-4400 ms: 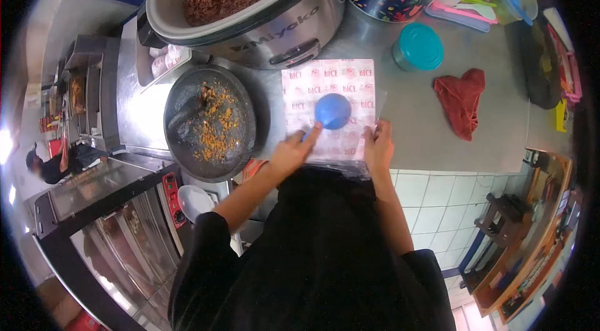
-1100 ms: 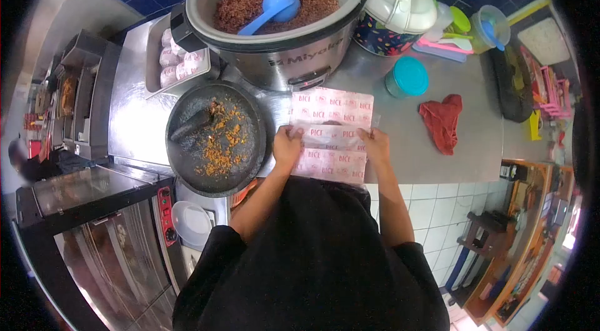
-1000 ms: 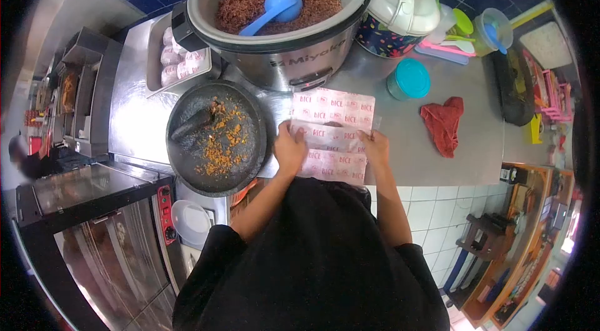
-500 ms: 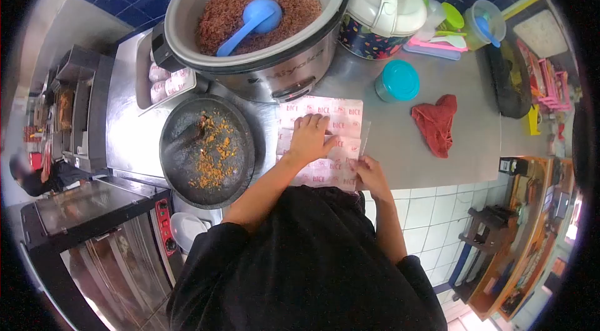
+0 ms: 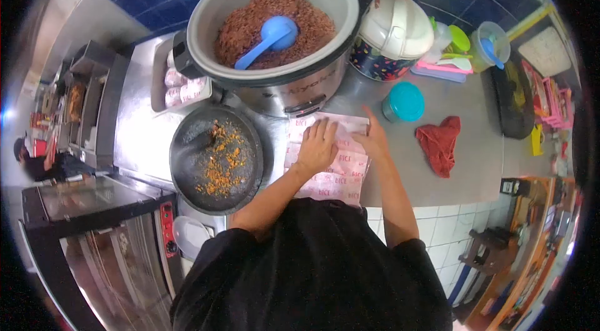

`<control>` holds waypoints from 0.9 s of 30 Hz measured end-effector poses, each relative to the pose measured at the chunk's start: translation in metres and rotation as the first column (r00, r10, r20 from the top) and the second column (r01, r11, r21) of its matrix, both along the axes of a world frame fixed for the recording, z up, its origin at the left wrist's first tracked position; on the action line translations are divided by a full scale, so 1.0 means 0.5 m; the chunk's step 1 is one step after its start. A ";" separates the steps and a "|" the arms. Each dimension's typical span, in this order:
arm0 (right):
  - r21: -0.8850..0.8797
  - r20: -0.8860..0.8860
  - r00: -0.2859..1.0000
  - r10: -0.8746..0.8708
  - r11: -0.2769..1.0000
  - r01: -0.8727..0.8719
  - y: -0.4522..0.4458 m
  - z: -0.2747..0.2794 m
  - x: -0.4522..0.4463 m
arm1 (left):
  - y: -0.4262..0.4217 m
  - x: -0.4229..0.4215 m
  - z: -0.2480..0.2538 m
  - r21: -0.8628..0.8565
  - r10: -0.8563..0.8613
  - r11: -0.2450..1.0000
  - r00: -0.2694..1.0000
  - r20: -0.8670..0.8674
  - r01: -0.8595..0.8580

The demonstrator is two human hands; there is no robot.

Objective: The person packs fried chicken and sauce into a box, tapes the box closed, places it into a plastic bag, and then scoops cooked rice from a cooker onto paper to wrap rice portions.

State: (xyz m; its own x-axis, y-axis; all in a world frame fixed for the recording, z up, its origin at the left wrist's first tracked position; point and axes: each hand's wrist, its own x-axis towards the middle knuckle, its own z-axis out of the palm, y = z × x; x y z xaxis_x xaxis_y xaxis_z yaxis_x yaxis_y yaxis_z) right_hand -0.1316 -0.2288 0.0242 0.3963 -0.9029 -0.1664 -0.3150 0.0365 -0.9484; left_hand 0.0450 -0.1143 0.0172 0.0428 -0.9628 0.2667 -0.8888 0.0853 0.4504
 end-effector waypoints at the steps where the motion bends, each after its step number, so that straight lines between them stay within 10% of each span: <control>1: 0.103 0.002 0.998 0.065 0.993 -0.065 0.012 0.013 -0.014 | 0.000 0.003 0.004 -0.060 0.031 0.998 0.998 0.049 -0.029; 8: 0.088 0.150 0.983 0.103 0.989 -0.117 0.062 -0.006 -0.069 | -0.012 0.030 0.015 -0.185 -0.038 0.980 0.986 0.163 0.069; 10: -0.546 -0.125 0.933 -0.338 0.809 0.220 0.108 0.014 -0.053 | -0.010 0.043 0.019 -0.048 -0.114 0.991 0.976 0.188 0.125; 14: -0.490 -0.691 0.690 0.213 0.564 -0.665 0.265 0.064 -0.026 | 0.001 0.048 0.055 -0.166 -0.132 0.971 0.967 0.220 0.171; 20: -0.456 -0.770 0.629 0.103 0.601 -0.656 0.321 0.000 0.050 | 0.056 0.043 0.075 -0.132 -0.239 0.953 0.942 0.234 0.274; 27: -0.439 -0.329 0.888 0.322 0.780 -0.446 0.310 -0.057 0.001 | 0.135 0.026 0.020 -0.161 -0.200 0.962 0.970 0.141 0.222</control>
